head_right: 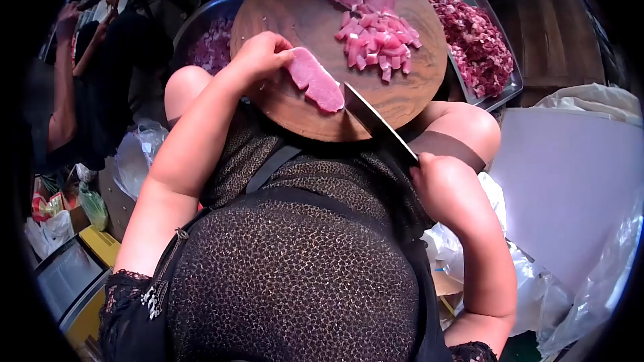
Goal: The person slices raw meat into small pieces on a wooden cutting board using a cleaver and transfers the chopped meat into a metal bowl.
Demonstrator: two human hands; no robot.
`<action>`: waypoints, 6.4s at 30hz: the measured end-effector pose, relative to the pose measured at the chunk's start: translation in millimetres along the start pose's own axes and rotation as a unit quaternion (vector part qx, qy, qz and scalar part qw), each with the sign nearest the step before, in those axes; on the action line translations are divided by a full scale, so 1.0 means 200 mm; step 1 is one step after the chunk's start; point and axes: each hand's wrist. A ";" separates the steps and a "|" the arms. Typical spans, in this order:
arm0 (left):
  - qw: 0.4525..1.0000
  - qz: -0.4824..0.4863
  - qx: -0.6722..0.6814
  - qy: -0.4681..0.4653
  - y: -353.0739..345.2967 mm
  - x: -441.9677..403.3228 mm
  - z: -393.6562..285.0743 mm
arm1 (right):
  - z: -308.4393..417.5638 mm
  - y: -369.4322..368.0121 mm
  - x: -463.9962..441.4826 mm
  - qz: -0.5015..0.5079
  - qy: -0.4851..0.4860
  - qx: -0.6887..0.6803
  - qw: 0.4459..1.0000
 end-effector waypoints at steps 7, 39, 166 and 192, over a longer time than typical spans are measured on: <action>0.983 0.077 0.137 -0.093 -0.03 0.03 -0.16 | -0.18 -0.22 -0.35 -0.137 0.016 -0.097 0.986; 0.878 -0.204 -0.144 -0.409 -0.41 0.08 -0.09 | 0.06 -0.21 -0.51 -0.180 0.068 0.047 0.980; 0.907 -0.228 -0.096 -0.342 -0.27 0.51 0.01 | 0.24 -0.24 -0.68 -0.217 0.142 -0.088 0.962; 0.894 -0.238 0.023 -0.380 -0.26 0.53 0.02 | 0.20 -0.22 -0.42 -0.105 0.149 -0.046 0.982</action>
Point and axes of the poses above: each hand's wrist, its own x-axis away from the middle knuckle, its own y-axis out of the back of the hand, z = x × y, and after that the axes turned 2 degrees about y, right-handed
